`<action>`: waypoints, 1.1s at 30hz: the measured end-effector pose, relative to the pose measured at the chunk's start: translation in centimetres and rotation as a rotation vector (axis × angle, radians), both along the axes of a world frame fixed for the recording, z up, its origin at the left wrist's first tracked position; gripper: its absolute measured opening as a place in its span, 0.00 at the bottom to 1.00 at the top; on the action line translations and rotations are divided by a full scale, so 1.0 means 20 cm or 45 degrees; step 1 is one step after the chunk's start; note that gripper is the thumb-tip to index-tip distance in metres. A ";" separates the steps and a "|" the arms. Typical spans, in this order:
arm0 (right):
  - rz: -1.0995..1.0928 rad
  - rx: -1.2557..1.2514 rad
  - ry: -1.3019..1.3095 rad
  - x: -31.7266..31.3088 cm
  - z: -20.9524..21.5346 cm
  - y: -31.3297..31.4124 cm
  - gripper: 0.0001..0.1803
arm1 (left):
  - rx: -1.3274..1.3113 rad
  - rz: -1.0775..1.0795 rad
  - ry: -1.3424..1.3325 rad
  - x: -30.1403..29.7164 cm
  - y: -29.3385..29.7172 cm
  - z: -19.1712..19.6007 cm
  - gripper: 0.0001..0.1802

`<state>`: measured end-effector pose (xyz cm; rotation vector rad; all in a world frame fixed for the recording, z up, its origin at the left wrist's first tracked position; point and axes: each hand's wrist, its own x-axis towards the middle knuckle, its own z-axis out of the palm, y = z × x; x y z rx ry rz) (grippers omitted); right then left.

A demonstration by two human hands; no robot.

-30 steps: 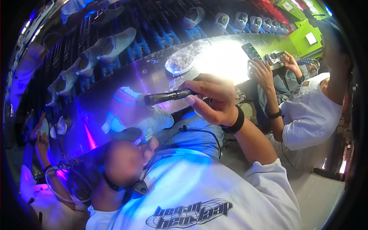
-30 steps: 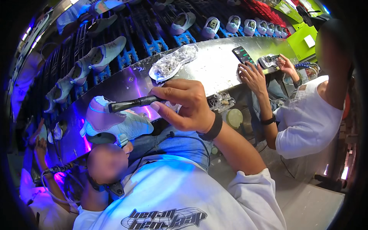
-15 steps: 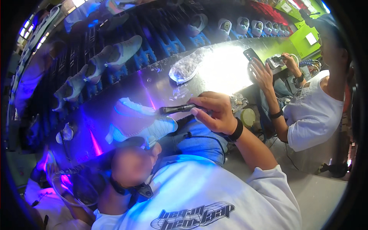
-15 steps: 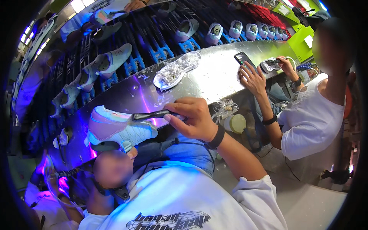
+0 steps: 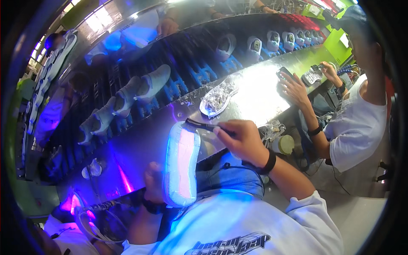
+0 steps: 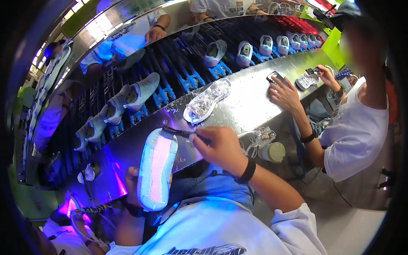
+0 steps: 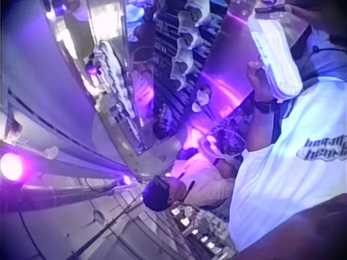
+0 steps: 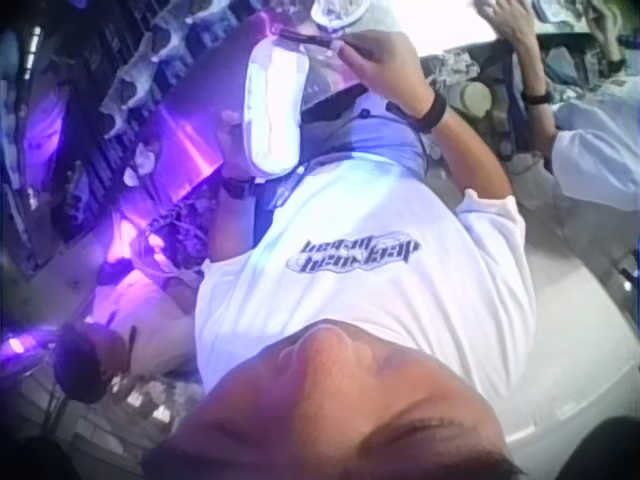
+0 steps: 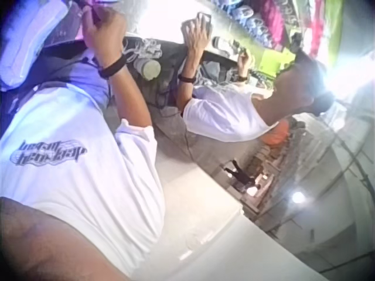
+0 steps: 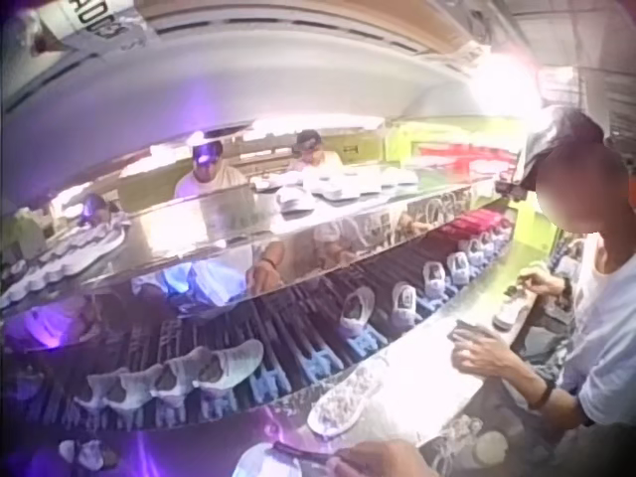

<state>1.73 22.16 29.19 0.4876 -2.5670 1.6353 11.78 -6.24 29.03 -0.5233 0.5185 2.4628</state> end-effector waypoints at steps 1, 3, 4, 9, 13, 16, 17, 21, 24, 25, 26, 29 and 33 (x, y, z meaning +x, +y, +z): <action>0.014 0.087 0.132 0.05 0.01 -0.02 0.09 | -0.076 0.019 0.023 0.00 -0.02 -0.03 0.50; 0.032 0.265 0.403 0.18 0.06 -0.04 0.10 | -0.151 0.047 0.055 -0.01 -0.07 -0.10 0.48; 0.085 0.217 0.421 0.23 0.09 -0.04 0.10 | -0.160 0.056 0.064 -0.03 -0.09 -0.12 0.46; 0.194 0.094 0.377 0.25 0.15 0.07 0.06 | -0.041 0.058 0.061 -0.12 -0.10 -0.09 0.44; -0.007 -0.154 0.058 0.20 0.11 0.18 0.11 | -0.748 0.132 0.237 -0.31 -0.11 -0.13 0.30; -0.140 -0.355 0.038 0.19 0.00 0.24 0.11 | -1.069 0.035 0.474 -0.61 -0.10 0.01 0.27; -0.194 -0.409 0.012 0.20 -0.04 0.27 0.10 | -1.075 0.003 0.507 -0.73 -0.03 0.11 0.26; -0.279 -0.570 -0.177 0.22 -0.09 0.28 0.11 | -2.047 -0.040 0.802 -1.19 0.11 0.22 0.38; -0.331 -0.620 -0.263 0.23 -0.13 0.31 0.11 | -2.710 -0.104 1.212 -1.58 0.19 0.11 0.42; -0.333 -0.646 -0.285 0.22 -0.14 0.31 0.11 | -2.727 -0.213 1.113 -1.64 0.24 0.10 0.39; -0.349 -0.637 -0.316 0.23 -0.12 0.32 0.11 | -2.814 -0.291 1.109 -1.70 0.28 0.05 0.35; -0.379 -0.683 -0.299 0.22 -0.12 0.34 0.11 | -3.006 -0.300 1.210 -1.91 0.24 -0.39 0.34; -0.491 -0.717 -0.366 0.22 -0.14 0.34 0.12 | -2.995 -0.476 1.139 -1.84 0.26 -0.33 0.29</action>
